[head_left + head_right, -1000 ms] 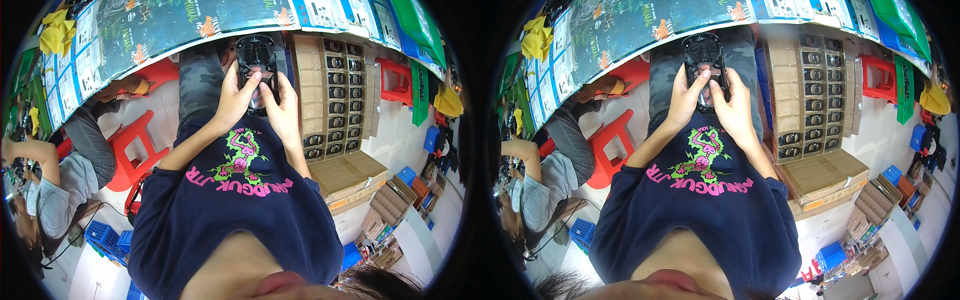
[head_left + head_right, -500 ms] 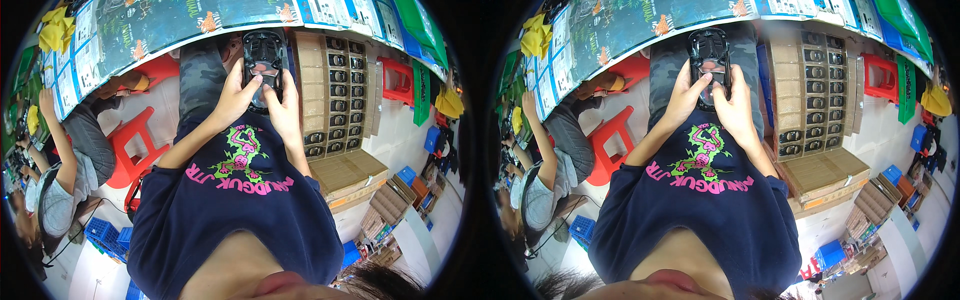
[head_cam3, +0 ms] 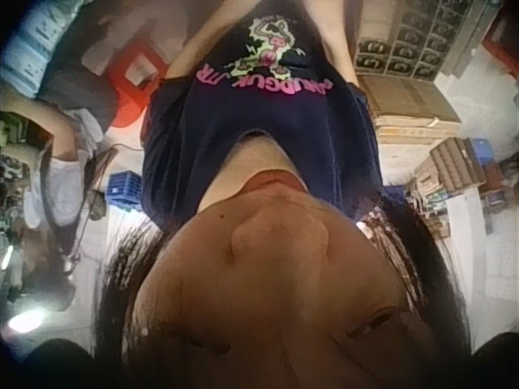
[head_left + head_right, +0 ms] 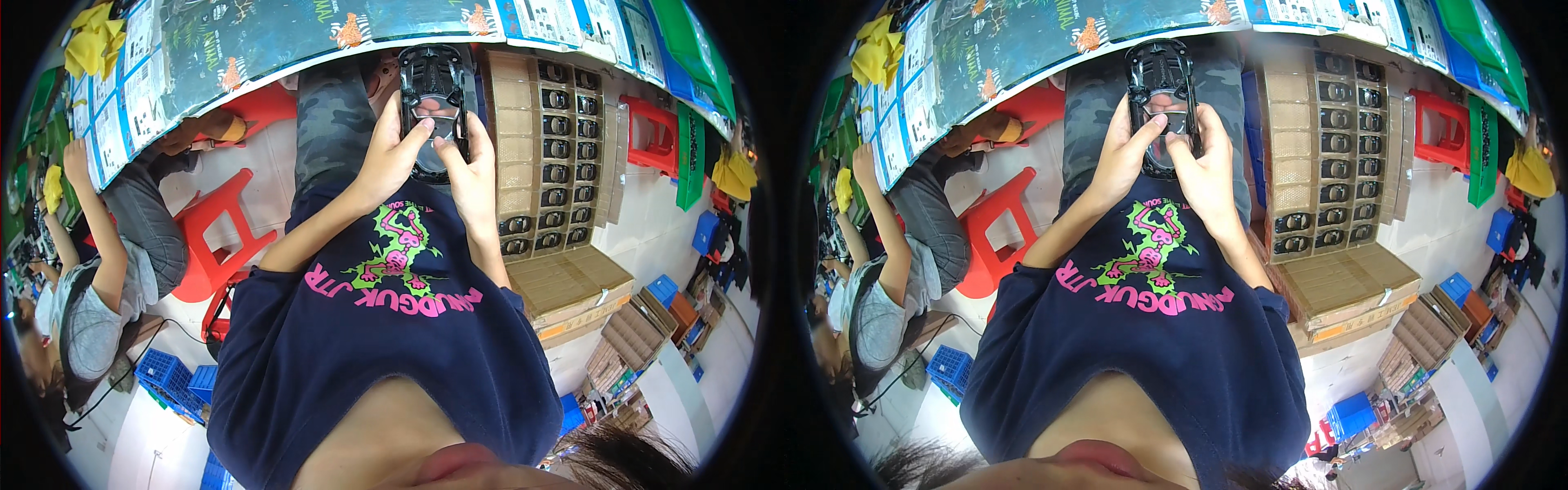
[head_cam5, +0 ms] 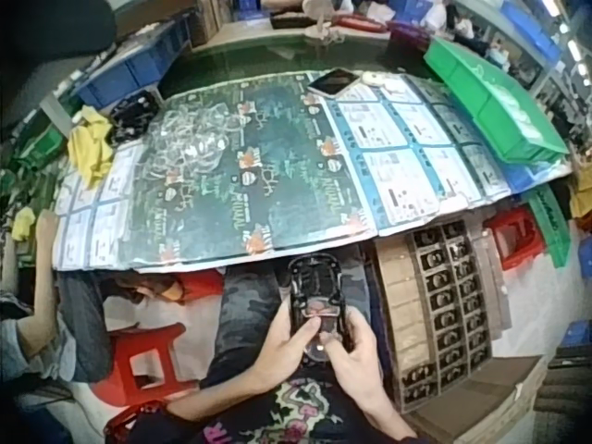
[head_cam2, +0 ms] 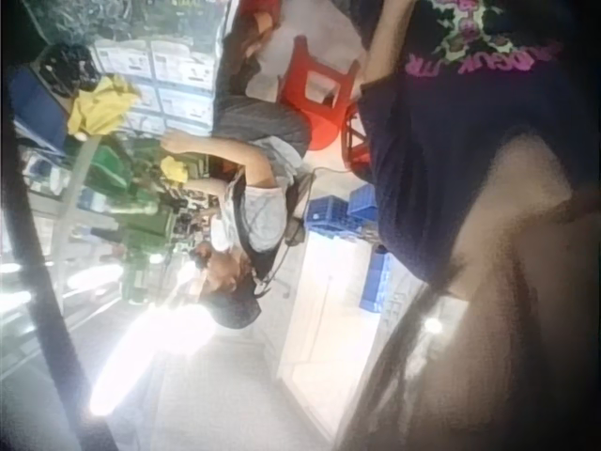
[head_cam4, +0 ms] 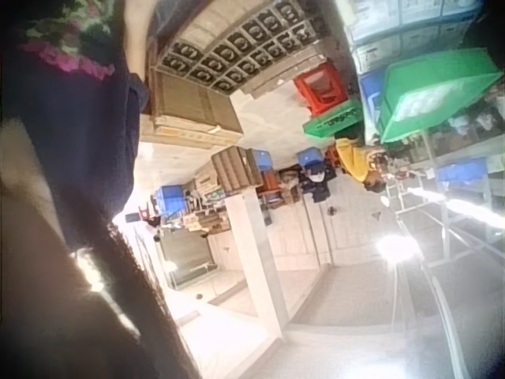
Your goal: The person assembles toy cars by picking up car body shells from a tray and clear windshield inserts from the table, pressing each windshield into a car body by hand, and removing an empty tray layer.
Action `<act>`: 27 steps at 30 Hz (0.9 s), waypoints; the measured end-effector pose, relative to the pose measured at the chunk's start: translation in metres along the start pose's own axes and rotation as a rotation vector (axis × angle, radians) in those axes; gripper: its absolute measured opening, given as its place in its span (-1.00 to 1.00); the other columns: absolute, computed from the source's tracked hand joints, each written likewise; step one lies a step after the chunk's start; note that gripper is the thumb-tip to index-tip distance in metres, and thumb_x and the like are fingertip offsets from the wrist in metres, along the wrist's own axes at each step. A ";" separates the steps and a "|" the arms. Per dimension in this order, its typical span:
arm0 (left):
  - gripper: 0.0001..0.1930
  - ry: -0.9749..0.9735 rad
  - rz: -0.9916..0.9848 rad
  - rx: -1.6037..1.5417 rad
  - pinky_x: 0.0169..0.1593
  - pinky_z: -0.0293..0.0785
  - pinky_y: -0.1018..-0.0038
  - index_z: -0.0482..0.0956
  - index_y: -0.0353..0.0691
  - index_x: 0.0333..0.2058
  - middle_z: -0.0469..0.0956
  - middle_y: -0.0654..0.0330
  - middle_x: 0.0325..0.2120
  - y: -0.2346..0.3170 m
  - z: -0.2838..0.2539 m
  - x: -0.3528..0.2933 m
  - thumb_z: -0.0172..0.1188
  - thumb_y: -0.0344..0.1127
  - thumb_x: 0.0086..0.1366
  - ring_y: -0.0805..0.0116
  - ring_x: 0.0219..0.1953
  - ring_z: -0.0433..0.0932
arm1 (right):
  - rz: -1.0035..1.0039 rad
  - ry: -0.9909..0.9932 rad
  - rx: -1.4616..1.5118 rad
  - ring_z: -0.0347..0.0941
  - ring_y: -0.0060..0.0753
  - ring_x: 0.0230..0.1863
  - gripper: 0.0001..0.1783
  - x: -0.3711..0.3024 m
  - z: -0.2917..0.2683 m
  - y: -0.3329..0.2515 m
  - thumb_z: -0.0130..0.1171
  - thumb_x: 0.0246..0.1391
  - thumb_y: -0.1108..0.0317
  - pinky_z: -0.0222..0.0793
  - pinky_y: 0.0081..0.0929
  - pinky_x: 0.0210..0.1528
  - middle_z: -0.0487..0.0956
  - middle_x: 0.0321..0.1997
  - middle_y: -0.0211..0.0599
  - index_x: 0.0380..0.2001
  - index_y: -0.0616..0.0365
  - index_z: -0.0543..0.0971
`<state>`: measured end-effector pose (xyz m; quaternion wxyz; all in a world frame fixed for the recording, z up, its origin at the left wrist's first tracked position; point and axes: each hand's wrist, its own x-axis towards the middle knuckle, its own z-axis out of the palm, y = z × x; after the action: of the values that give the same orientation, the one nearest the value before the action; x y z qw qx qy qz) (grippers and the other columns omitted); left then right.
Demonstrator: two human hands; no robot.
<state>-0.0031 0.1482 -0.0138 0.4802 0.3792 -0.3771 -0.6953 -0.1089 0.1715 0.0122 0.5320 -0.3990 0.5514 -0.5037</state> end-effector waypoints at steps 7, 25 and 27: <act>-0.72 0.095 0.006 -0.078 -0.10 0.29 0.57 0.28 -0.28 -0.09 0.41 0.22 -0.24 -0.006 0.001 -0.003 -0.03 -0.44 0.20 0.52 -0.19 0.38 | 0.114 0.004 0.162 0.25 -0.75 -0.38 -0.68 -0.008 0.004 -0.001 0.01 -0.06 0.56 0.21 -0.77 -0.30 0.40 -0.35 -0.45 -0.16 0.27 0.34; -0.78 0.124 0.065 -0.083 -0.18 0.33 0.59 0.18 -0.25 -0.13 0.31 0.25 -0.28 -0.004 0.010 -0.009 -0.11 -0.44 0.25 0.55 -0.24 0.35 | -0.129 0.173 0.037 0.18 -0.78 -0.39 -0.55 -0.011 0.013 0.003 0.02 -0.05 0.58 0.15 -0.82 -0.30 0.33 -0.37 -0.50 -0.02 0.29 0.26; -0.77 0.148 0.085 -0.047 -0.18 0.33 0.58 0.18 -0.26 -0.12 0.31 0.24 -0.28 -0.008 0.009 -0.009 -0.10 -0.44 0.25 0.54 -0.24 0.34 | -0.082 0.169 0.016 0.22 -0.75 -0.37 -0.60 -0.011 0.012 0.005 0.01 -0.05 0.58 0.18 -0.78 -0.26 0.38 -0.36 -0.46 -0.06 0.30 0.30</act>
<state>-0.0116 0.1603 -0.0160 0.5444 0.4017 -0.3400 -0.6531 -0.0950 0.1810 0.0104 0.4658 -0.3732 0.5735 -0.5612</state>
